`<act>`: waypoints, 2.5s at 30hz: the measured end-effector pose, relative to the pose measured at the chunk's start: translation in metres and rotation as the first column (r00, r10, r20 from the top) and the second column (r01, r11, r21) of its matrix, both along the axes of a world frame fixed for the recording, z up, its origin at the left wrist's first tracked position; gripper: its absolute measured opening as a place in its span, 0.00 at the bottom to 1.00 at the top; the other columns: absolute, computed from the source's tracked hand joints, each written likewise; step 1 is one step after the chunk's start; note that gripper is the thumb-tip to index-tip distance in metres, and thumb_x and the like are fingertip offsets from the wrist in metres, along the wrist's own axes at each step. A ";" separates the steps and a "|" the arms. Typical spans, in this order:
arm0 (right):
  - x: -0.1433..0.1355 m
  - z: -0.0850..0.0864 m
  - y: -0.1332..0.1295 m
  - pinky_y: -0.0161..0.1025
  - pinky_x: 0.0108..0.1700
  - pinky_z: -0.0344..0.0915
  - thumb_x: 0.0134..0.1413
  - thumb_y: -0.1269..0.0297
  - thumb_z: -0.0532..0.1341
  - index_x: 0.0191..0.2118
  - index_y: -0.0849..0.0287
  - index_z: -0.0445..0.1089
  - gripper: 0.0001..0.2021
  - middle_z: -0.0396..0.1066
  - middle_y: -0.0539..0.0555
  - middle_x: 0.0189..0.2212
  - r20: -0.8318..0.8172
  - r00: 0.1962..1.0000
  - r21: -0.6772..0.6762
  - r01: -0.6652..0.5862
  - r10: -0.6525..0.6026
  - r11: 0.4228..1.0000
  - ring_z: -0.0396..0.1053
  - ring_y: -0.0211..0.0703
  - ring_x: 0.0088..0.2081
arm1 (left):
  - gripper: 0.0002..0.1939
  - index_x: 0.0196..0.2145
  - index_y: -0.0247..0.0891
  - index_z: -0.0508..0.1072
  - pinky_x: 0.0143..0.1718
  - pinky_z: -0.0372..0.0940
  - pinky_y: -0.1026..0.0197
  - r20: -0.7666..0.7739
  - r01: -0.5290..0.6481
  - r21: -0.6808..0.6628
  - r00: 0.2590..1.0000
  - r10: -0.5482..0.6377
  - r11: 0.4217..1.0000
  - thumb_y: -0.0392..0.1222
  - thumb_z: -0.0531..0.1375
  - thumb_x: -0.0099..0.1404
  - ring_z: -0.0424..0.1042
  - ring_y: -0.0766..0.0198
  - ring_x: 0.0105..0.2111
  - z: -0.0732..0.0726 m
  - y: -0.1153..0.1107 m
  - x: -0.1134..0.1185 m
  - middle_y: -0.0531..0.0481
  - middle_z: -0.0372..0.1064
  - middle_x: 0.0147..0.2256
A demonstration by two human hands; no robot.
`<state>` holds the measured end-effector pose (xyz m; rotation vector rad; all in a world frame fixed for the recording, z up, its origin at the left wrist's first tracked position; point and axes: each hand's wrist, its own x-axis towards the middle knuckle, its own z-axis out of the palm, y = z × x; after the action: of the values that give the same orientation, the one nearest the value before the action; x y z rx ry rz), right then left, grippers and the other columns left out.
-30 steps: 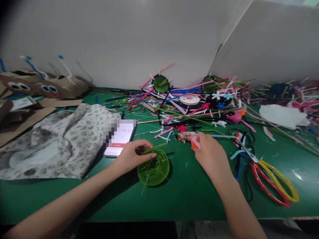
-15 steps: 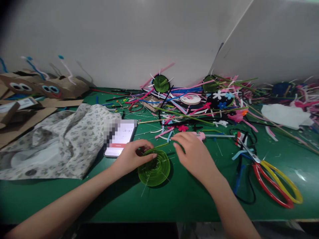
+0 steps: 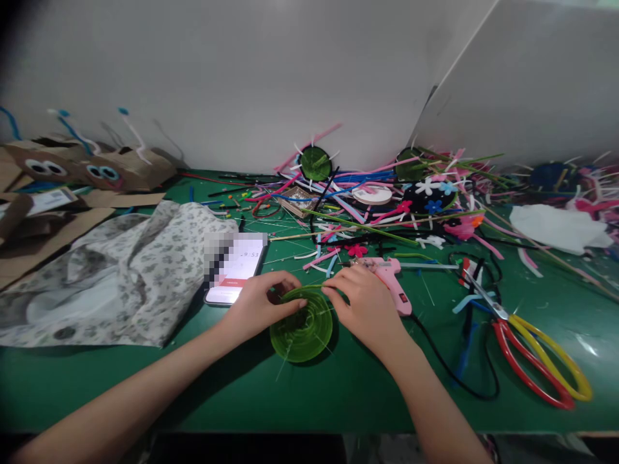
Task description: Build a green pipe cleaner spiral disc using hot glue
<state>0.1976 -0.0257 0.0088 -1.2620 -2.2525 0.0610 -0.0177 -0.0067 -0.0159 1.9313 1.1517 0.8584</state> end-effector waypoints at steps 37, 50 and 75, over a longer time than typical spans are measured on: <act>0.013 -0.003 -0.001 0.46 0.45 0.65 0.59 0.62 0.58 0.41 0.55 0.70 0.07 0.74 0.54 0.37 -0.020 0.979 0.101 0.203 -0.202 0.974 0.70 0.49 0.42 | 0.08 0.34 0.41 0.71 0.27 0.62 0.66 0.035 -0.040 -0.012 0.999 0.041 0.999 0.40 0.66 0.56 0.71 0.66 0.30 0.000 -0.003 0.001 0.56 0.72 0.30; 0.050 -0.018 0.005 0.39 0.26 0.55 0.53 0.51 0.59 0.33 0.56 0.56 0.15 0.64 0.57 0.27 0.326 0.662 0.154 0.667 -0.675 0.729 0.64 0.50 0.29 | 0.09 0.34 0.41 0.70 0.27 0.62 0.65 0.028 -0.047 0.015 0.999 0.046 0.999 0.41 0.66 0.56 0.70 0.66 0.29 -0.002 -0.003 0.001 0.56 0.71 0.29; 0.027 -0.005 -0.007 0.34 0.25 0.50 0.47 0.54 0.64 0.26 0.54 0.53 0.17 0.59 0.45 0.19 0.121 0.856 -0.138 0.517 -0.503 0.845 0.58 0.38 0.22 | 0.09 0.34 0.41 0.69 0.25 0.59 0.66 0.034 -0.048 0.005 0.998 0.048 0.999 0.39 0.65 0.55 0.68 0.67 0.27 -0.002 -0.003 0.002 0.57 0.69 0.28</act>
<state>0.2249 -0.0330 0.0038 -1.9512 -1.9278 -0.0022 -0.0161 -0.0096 -0.0178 1.8932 1.1813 0.9173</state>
